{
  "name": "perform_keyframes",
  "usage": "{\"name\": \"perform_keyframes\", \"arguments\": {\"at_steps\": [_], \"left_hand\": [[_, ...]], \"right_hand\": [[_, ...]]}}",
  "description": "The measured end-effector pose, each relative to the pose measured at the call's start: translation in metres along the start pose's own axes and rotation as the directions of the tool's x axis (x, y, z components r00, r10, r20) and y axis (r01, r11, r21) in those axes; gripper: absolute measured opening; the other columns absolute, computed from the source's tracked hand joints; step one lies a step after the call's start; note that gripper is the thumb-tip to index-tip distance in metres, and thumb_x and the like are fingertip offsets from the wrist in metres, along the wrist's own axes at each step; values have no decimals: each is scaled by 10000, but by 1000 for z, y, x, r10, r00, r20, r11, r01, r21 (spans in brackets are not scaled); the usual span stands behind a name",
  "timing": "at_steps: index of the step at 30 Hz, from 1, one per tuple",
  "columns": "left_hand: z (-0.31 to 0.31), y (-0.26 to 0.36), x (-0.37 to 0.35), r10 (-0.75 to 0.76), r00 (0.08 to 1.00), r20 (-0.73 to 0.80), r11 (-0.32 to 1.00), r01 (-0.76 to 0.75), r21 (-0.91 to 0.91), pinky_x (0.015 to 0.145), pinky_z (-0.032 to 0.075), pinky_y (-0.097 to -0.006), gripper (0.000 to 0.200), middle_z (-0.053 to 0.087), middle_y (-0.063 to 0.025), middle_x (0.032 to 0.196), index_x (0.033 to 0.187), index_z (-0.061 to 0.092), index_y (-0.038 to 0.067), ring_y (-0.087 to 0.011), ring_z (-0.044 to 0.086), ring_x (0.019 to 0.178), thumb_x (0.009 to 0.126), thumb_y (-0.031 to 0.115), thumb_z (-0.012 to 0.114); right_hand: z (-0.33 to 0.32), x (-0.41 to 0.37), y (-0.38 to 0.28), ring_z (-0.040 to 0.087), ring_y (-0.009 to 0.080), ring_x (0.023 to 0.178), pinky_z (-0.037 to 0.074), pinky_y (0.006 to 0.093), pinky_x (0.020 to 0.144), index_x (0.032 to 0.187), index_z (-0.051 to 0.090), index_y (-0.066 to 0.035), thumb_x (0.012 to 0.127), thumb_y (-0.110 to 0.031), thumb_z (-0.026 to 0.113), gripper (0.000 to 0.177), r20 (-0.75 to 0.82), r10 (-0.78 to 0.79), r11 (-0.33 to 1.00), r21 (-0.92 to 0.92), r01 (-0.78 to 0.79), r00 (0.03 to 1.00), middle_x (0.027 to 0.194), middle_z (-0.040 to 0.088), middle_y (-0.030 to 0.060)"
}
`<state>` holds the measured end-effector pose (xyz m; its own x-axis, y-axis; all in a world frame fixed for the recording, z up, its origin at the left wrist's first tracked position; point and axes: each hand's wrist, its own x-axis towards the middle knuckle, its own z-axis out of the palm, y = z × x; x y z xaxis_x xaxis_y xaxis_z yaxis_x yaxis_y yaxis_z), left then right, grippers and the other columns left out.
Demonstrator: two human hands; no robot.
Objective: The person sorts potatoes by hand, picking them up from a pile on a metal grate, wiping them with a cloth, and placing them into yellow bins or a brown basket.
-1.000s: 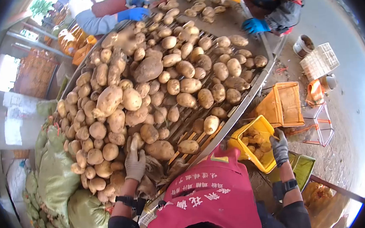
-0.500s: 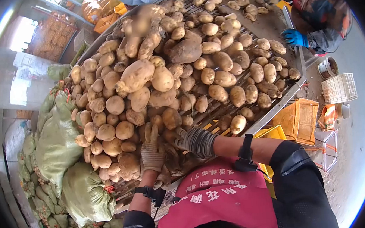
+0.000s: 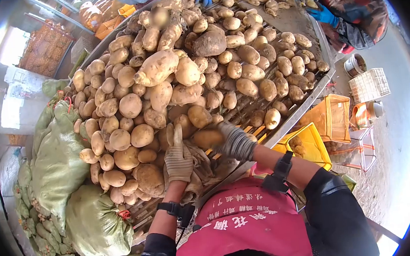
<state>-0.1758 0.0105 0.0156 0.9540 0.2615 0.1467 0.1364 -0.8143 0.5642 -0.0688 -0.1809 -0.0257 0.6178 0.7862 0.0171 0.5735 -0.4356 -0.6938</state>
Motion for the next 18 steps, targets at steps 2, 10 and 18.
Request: {"name": "perform_keyframes", "arguments": {"at_steps": [2,10,18], "left_hand": [[-1,-5,1,64,997,-35,998,-64,8,969,478,-488,633,340,-269,1529,1529,328,135,-443,573,1158,915,49,456],[10,-22,-1,91,996,14,996,-92,22,990,476,-470,632,277,-212,1579,1540,317,158,-446,511,1246,937,40,461],[5,1,3,-56,986,155,980,84,-181,1066,425,-357,618,317,-146,1578,1540,334,125,-280,488,1313,951,-4,471]], "right_hand": [[-18,-2,-5,658,345,1052,552,434,881,1355,504,-22,833,-349,741,660,-56,216,700,705,-114,975,1215,627,203],[-19,-48,-34,643,300,1137,607,480,796,1448,416,-42,925,-542,604,748,291,204,-387,901,-196,935,1334,590,161],[11,-54,-52,645,219,1099,558,366,899,1357,527,-15,822,-423,780,718,190,326,-88,981,-170,926,1245,640,123]]}}
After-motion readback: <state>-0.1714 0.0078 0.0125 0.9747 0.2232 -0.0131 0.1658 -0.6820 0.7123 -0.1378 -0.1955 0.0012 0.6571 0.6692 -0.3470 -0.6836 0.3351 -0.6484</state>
